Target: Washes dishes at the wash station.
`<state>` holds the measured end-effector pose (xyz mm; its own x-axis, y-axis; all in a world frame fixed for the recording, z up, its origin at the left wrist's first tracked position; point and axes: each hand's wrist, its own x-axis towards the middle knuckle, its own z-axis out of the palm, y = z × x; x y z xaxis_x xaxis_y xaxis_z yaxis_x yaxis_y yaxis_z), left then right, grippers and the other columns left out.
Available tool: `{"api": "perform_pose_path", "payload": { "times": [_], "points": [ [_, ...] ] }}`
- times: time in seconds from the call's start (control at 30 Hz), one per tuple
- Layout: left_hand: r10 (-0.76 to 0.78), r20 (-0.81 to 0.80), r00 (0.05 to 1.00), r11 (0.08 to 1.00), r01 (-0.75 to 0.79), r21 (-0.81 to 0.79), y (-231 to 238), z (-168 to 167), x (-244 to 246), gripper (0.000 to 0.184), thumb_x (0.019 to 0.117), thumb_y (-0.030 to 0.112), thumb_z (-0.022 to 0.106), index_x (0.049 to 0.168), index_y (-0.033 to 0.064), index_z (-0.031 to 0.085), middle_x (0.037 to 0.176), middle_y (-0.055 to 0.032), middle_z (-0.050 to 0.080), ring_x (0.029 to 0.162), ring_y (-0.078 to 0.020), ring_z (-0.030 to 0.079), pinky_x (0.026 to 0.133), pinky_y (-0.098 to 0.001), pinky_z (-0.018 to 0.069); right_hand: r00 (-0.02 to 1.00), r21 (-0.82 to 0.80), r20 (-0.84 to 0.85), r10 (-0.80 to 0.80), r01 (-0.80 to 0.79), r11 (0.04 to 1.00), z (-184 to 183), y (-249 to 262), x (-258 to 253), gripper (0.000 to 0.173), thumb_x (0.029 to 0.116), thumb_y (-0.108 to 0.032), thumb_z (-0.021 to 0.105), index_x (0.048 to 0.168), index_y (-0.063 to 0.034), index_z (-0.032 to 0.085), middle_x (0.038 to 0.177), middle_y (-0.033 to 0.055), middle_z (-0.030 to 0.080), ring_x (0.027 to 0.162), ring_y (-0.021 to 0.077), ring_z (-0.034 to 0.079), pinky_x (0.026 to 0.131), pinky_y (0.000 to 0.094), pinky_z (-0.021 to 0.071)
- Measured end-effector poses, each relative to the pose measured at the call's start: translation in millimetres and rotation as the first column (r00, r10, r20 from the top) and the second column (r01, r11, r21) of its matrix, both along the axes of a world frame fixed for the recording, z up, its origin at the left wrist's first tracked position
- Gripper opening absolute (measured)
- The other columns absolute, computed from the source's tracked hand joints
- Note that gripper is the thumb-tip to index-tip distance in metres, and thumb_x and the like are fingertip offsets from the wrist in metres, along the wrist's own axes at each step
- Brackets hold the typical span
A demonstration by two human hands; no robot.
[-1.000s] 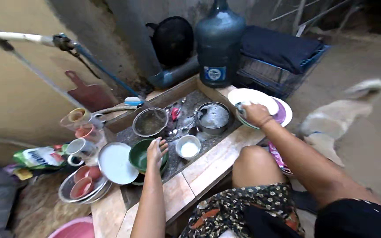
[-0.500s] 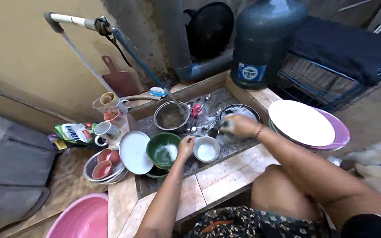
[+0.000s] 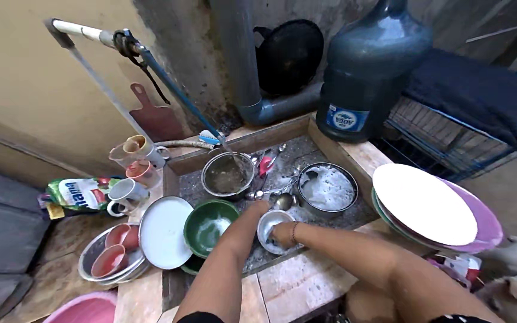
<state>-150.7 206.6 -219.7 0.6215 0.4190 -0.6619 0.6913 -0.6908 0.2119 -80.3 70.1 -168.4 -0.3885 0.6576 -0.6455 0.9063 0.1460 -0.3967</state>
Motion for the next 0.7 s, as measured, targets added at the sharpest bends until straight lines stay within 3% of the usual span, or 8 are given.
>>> {"api": "perform_pose_path", "payload": {
  "times": [0.17,0.27,0.3,0.33,0.37,0.47,0.57,0.7],
  "points": [
    [0.185,0.381,0.906,0.982,-0.156,-0.105,8.6,30.9,11.5,0.04,0.1102,0.022,0.042,0.137,-0.0035,0.056,0.133,-0.0286,0.061,0.127,-0.0408,0.059,0.11,-0.0581,0.0448,0.999,0.005,-0.016,0.038,-0.038,0.999,3.6,2.5,-0.4,0.039,0.093,-0.007,0.069,0.13,0.0034,0.063,0.126,0.0307,0.063,0.119,0.0494,0.061,0.098,0.0702,0.0465],
    [0.466,0.635,0.617,0.885,-0.333,-0.326,28.1,66.1,12.4,0.042,0.1129,0.018,0.033,0.135,-0.0083,0.056,0.13,-0.0264,0.062,0.122,-0.0328,0.062,0.109,-0.0461,0.0467,0.998,0.028,-0.033,0.05,-0.049,0.998,3.7,4.4,-1.5,0.036,0.0947,-0.009,0.067,0.129,0.003,0.063,0.126,0.0304,0.064,0.119,0.0496,0.061,0.097,0.0698,0.0465],
    [0.572,0.653,0.497,0.818,-0.401,-0.411,37.3,75.9,11.8,0.043,0.1136,0.019,0.03,0.133,-0.007,0.059,0.119,-0.0216,0.066,0.108,-0.0268,0.065,0.098,-0.0406,0.0515,0.998,0.035,-0.04,0.051,-0.049,0.998,6.6,5.2,-1.1,0.036,0.0948,-0.008,0.066,0.129,0.0027,0.063,0.126,0.0303,0.064,0.119,0.0493,0.06,0.098,0.0695,0.0463],
    [0.69,0.624,0.367,0.718,-0.459,-0.524,46.5,82.8,10.9,0.047,0.1147,0.025,0.025,0.128,-0.0037,0.059,0.097,-0.0117,0.061,0.081,-0.0181,0.057,0.075,-0.0336,0.0498,0.998,0.041,-0.047,0.048,-0.047,0.998,10.9,6.0,-1.0,0.038,0.0942,-0.007,0.066,0.131,0.0024,0.063,0.126,0.0304,0.063,0.12,0.0494,0.06,0.099,0.0693,0.0461],
    [0.786,0.562,0.258,0.608,-0.487,-0.627,57.7,89.6,7.0,0.049,0.1151,0.032,0.023,0.127,-0.0005,0.058,0.086,-0.006,0.054,0.067,-0.014,0.049,0.062,-0.0303,0.0447,0.998,0.047,-0.053,0.041,-0.039,0.998,16.4,6.5,-1.3,0.04,0.0938,-0.005,0.067,0.133,0.0023,0.062,0.126,0.0309,0.063,0.12,0.0496,0.06,0.099,0.0691,0.0458],
    [0.924,0.382,-0.027,0.32,-0.492,-0.81,88.9,105.9,-5.8,0.054,0.1126,0.049,0.025,0.115,0.0065,0.058,0.072,-0.0005,0.047,0.052,-0.0106,0.039,0.049,-0.0262,0.0372,0.996,0.073,-0.089,0.0,0.007,0.997,33.4,7.8,-1.8,0.044,0.0956,-0.008,0.067,0.138,0.0014,0.058,0.129,0.0311,0.062,0.122,0.0484,0.059,0.103,0.0664,0.0445],
    [0.92,0.368,-0.133,0.273,-0.456,-0.847,107.7,120.9,-16.3,0.054,0.1104,0.054,0.03,0.109,0.0069,0.057,0.066,-0.0001,0.046,0.049,-0.0106,0.042,0.046,-0.0256,0.0398,0.965,0.124,-0.249,-0.086,0.12,0.985,34.6,12.9,4.2,0.04,0.0984,-0.02,0.068,0.132,0.0009,0.063,0.127,0.0276,0.065,0.121,0.0431,0.061,0.107,0.0613,0.0438],
    [0.896,0.427,-0.118,0.358,-0.375,-0.855,105.7,133.8,-28.9,0.02,0.1109,0.017,0.041,0.12,0.0033,0.053,0.075,-0.0003,0.051,0.055,-0.0075,0.048,0.052,-0.0217,0.0459,0.783,0.056,-0.53,-0.325,0.415,0.908,49.7,15.6,18.8,0.034,0.0981,-0.016,0.068,0.126,0.003,0.065,0.121,0.0239,0.067,0.112,0.0332,0.064,0.103,0.0519,0.0483]
  ]
}}
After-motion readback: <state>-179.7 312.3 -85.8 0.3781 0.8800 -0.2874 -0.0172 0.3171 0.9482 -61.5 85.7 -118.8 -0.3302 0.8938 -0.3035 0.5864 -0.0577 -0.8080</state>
